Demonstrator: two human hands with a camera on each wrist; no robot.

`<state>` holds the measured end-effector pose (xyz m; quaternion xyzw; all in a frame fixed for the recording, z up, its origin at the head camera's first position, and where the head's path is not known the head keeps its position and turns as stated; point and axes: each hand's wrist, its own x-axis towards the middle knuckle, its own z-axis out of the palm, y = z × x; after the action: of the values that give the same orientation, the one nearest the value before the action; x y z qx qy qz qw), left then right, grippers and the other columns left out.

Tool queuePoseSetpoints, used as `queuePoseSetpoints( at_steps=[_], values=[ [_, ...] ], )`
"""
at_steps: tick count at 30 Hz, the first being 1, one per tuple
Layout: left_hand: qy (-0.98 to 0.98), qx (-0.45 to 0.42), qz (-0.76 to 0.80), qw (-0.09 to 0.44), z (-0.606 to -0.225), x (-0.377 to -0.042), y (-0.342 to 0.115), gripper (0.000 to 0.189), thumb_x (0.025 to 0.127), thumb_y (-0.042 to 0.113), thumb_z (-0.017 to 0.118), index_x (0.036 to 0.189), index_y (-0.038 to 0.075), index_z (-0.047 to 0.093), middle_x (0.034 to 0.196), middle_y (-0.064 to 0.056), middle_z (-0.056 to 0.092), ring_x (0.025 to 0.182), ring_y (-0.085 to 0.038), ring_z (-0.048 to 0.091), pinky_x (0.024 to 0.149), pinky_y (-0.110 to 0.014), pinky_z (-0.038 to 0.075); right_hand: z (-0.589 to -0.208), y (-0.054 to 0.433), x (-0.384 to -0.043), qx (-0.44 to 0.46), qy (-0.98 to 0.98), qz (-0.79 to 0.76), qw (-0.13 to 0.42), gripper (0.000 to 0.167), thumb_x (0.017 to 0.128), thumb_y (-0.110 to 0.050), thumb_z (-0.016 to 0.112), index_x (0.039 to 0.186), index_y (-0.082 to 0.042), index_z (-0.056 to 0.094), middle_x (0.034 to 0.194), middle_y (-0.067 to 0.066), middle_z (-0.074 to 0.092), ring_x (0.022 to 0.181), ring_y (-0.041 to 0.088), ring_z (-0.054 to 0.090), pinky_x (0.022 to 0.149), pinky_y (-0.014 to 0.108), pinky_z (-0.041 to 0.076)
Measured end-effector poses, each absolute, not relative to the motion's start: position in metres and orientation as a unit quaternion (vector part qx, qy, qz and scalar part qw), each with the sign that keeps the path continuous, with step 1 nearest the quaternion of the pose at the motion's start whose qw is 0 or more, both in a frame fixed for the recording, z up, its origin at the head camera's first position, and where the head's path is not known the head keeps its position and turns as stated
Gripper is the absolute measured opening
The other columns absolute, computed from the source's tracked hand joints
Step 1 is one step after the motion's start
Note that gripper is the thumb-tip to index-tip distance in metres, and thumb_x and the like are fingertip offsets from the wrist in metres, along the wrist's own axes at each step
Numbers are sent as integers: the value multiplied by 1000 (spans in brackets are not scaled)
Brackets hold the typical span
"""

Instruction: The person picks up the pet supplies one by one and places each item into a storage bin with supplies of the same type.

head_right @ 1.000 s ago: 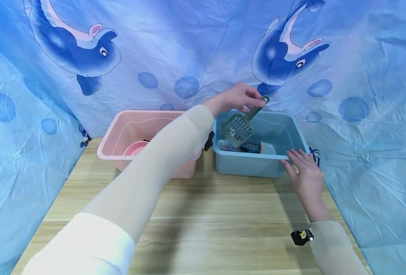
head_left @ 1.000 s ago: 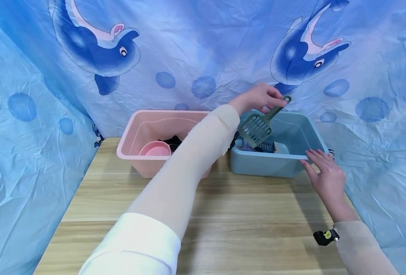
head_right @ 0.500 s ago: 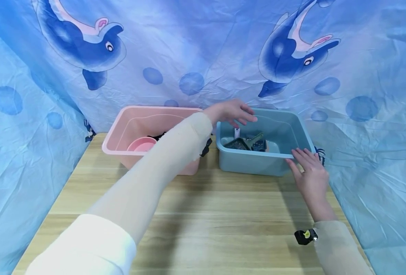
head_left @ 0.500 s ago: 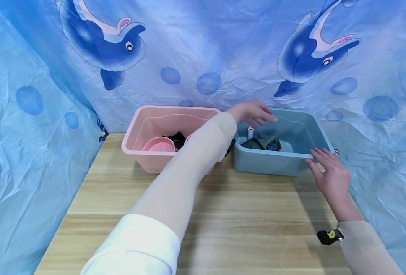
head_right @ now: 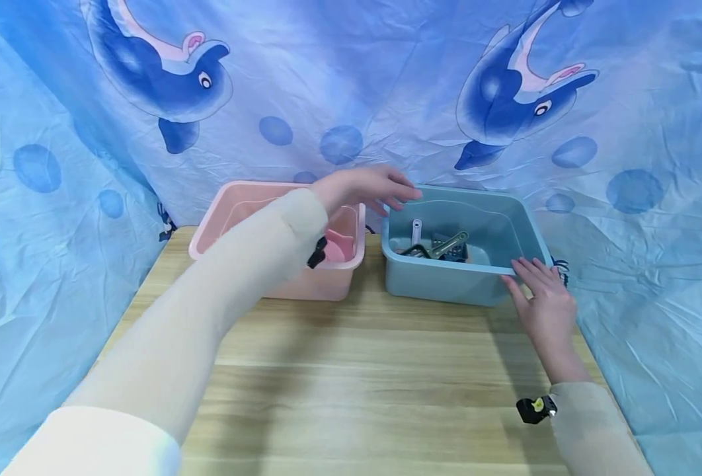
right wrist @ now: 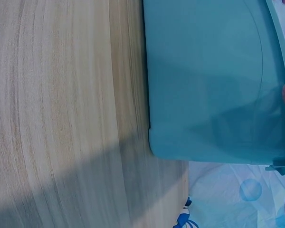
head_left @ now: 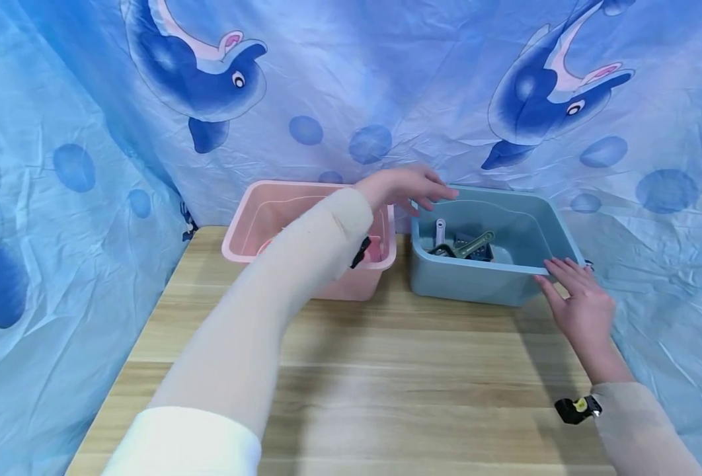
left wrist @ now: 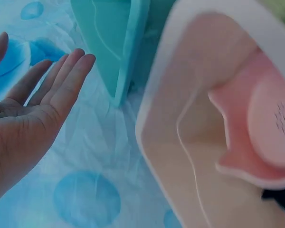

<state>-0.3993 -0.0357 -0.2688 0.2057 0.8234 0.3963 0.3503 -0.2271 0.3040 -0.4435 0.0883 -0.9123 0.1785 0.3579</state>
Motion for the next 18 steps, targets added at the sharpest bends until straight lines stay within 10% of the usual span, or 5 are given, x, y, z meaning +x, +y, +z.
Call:
queuePoseSetpoints(
  at_steps=[4,8,12,18],
  values=[
    [846,198,375,324,-259,-387,-57,67,105,47,67,161,15,48,157,-9,55,139,-23,60,106,-39,58,-441,310,-230,99,-915,174,349,61,103,-55,65,125,0,77,121,26,74,119,51,69,123,53,39],
    [872,219,337,281,-252,-370,-82,64,107,44,66,159,11,50,157,-10,55,137,-27,61,105,-42,58,-430,319,-230,115,-932,147,310,43,95,-30,82,127,0,77,123,25,74,118,51,69,98,64,56],
    [913,257,252,194,-251,-360,-110,60,107,43,63,154,6,56,153,-12,61,138,-29,60,112,-41,53,-410,331,-229,133,-960,113,217,47,94,-25,83,130,4,73,128,32,70,109,55,69,70,67,56],
    [956,216,160,120,-256,-351,-154,63,106,44,64,152,3,56,149,-16,62,135,-32,59,116,-47,49,-369,344,-236,147,-986,69,31,63,103,-37,73,143,10,60,137,42,59,86,52,71,71,63,56]
  ],
)
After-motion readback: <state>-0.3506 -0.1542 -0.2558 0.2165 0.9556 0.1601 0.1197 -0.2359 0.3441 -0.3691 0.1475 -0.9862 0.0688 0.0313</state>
